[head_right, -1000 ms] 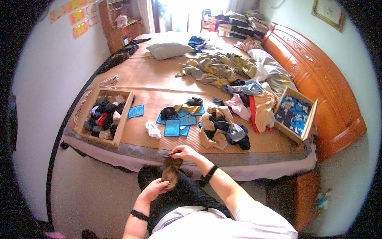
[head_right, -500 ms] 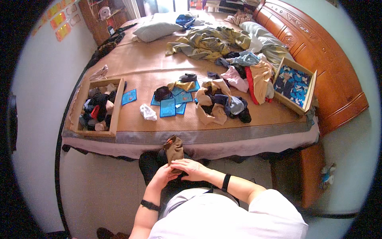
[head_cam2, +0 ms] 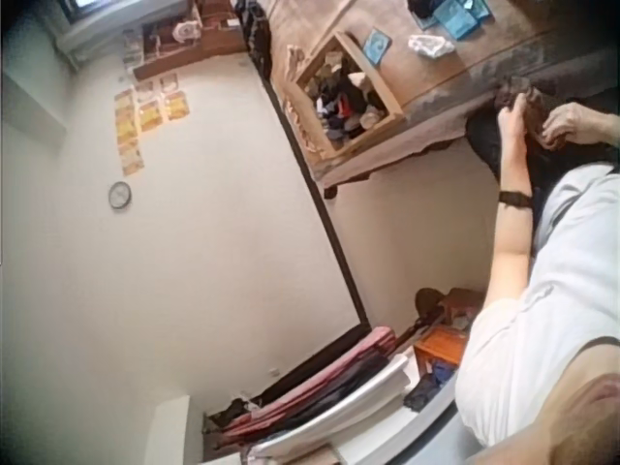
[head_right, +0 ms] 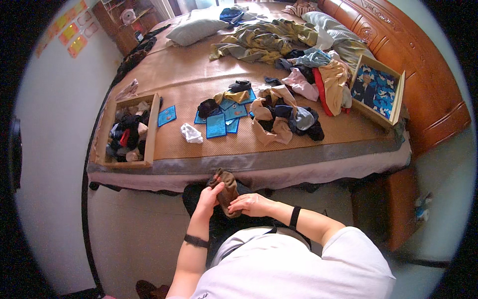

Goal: The person sits on the floor and folds various socks one by one. They pick up each sock from a pile on the bed, turn it inside out, and fold it into a small bundle before placing it into a wooden box on the left.

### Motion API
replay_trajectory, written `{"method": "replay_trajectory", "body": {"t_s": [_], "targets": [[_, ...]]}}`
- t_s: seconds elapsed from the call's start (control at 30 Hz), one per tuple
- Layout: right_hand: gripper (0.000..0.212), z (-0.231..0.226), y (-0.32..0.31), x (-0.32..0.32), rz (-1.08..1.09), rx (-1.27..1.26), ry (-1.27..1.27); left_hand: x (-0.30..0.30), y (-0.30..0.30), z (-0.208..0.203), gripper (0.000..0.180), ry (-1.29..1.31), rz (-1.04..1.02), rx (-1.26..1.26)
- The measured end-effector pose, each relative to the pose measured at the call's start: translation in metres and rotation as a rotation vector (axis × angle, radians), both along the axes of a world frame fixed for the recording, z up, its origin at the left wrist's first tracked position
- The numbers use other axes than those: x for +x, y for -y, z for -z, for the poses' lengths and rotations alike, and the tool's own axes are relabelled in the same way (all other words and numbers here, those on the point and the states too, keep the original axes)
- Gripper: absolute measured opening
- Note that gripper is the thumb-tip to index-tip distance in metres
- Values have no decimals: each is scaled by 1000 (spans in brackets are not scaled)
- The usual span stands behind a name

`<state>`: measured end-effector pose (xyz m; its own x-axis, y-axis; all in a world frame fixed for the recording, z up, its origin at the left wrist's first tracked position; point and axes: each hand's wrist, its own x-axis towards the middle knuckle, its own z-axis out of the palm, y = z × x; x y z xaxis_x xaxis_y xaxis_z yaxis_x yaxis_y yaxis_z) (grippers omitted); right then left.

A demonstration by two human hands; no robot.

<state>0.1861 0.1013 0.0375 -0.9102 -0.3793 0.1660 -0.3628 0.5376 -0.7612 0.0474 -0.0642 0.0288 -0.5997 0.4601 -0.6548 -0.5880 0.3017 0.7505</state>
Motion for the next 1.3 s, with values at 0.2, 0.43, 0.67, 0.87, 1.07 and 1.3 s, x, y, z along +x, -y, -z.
{"method": "replay_trajectory", "body": {"t_s": [0.2, 0.43, 0.67, 0.87, 1.07, 1.3], "targets": [[39, -5, -3, 4, 118, -38, 34, -20, -13, 18, 22, -220, -239, 304], [43, -5, -5, 3, 195, -135, 212, 1, -3, -11, 41, -1269, -18, -142], [45, 6, -6, 7, 232, -216, 100, 55, 33, -20, 50, -1059, 504, 211], [24, 11, -8, 3, 390, -532, 281, 61, 25, -13, 39, -1057, 335, 24], [18, 18, -7, -1, 528, -623, 320, 56, 23, -2, 22, -773, 102, 6], [14, -3, -9, 6, 479, -310, 95, 61, 27, -9, 20, -767, 194, 143]]}}
